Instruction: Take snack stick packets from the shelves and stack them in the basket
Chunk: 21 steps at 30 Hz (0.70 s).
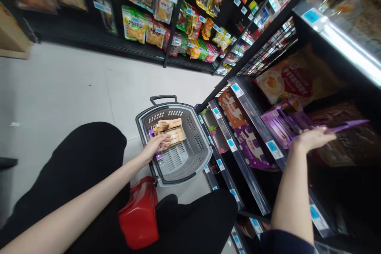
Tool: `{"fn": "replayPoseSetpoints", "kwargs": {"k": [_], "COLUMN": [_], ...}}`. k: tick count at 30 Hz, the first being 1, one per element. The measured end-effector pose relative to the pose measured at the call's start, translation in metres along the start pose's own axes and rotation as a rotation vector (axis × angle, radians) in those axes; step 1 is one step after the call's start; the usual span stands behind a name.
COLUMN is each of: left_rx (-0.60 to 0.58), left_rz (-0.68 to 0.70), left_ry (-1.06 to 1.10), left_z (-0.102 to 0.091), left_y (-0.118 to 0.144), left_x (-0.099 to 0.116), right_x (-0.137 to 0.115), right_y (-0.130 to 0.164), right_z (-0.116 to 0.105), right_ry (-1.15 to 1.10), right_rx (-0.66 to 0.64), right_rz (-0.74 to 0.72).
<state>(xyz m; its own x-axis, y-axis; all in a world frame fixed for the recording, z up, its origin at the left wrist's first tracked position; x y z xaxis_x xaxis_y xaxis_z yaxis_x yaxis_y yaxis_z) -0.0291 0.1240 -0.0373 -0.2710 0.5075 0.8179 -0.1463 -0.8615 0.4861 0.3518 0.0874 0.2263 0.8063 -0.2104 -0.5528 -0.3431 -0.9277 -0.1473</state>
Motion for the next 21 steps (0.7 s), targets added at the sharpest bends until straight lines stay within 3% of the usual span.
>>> {"fn": "replayPoseSetpoints", "kwargs": {"k": [2,6,9,12,14,16,21], "left_rx": [-0.100,-0.416,-0.606,-0.702,-0.735,-0.728,-0.545], "left_rz": [0.004,0.000,-0.041,-0.055,-0.042,-0.031,0.049], "left_ry": [-0.046,-0.077,0.025,0.048,-0.062,-0.181,-0.250], "left_z": [0.005,0.021,0.034,0.042,0.044,0.043,0.041], "left_y": [0.002,0.017,0.037,0.052,0.058,0.059,0.053], "left_x": [-0.001,-0.010,-0.023,-0.035,-0.041,-0.045,-0.055], "right_x": [-0.005,-0.025,-0.043,-0.049,-0.046,-0.040,-0.024], "right_y": [0.025,0.087,0.138,0.181,0.200,0.210,0.218], "right_z": [0.035,0.123,0.192,0.246,0.269,0.283,0.303], "right_ry": [-0.241,-0.753,-1.083,-1.215,-1.242,-1.258,-1.243], "right_rx": [-0.040,-0.186,-0.439,-0.669,-0.695,-0.634,-0.439], "right_rz": [0.047,0.156,0.337,0.528,0.583,0.616,0.610]}}
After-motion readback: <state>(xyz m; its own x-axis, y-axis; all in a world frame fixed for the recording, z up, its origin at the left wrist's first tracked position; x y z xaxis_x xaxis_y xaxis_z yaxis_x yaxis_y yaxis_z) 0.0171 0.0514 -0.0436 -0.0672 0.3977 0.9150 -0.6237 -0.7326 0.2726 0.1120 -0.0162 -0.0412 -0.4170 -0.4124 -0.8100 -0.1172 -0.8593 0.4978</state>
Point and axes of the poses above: each hand's wrist, its own y-axis away from the middle knuckle, its own z-axis out of the palm, x = y × z, the point moved 2 cm from there along -y, towards the middle knuckle, and after that the axes turned 13 degrees about -y, right-handed, at the moved point
